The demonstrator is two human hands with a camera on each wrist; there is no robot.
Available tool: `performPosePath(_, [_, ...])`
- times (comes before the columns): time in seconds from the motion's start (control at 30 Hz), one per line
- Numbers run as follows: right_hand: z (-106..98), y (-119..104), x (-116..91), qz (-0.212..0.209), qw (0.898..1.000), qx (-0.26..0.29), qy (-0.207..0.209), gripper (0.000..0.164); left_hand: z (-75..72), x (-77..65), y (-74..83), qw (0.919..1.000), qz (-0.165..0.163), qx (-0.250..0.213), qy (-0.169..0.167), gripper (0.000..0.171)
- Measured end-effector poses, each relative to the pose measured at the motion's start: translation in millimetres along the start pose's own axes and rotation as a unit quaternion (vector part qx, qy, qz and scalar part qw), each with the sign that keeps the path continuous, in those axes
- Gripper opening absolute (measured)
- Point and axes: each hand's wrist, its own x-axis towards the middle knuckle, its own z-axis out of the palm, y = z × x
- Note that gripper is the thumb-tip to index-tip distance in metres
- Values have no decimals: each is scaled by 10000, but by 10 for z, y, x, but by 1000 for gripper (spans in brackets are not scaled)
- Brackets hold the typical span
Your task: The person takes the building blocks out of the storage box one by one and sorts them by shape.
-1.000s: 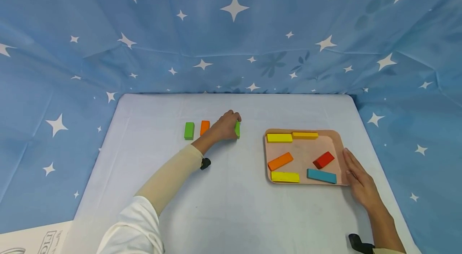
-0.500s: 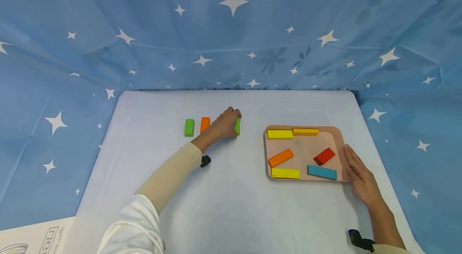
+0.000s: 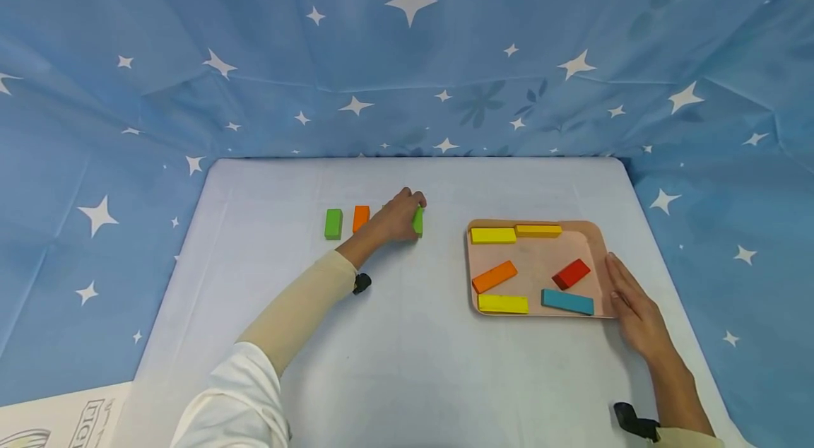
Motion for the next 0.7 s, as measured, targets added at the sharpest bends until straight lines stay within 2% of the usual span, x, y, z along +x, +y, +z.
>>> performPosePath(0.2, [-9, 11, -20, 7, 10000, -6, 26, 59, -27, 5, 45, 9995, 195, 255, 16, 76])
performPosePath(0.33, [-8, 20, -22, -49, 10000, -13, 70, 59, -84, 8, 161, 9981, 434, 416, 128, 76])
performPosePath(0.43, [-5, 24, -8, -116, 9999, 28, 66, 58, -119, 38, 312, 9962, 671, 527, 150, 70])
performPosePath(0.53, [-3, 21, 2, -130, 9999, 60, 44, 58, -113, 106, 513, 9927, 1021, 649, -4, 63])
performPosePath(0.7, [-23, 3, 4, -38, 9999, 94, -17, 58, 2, 307, 880, 9809, 1763, 751, -320, 51])
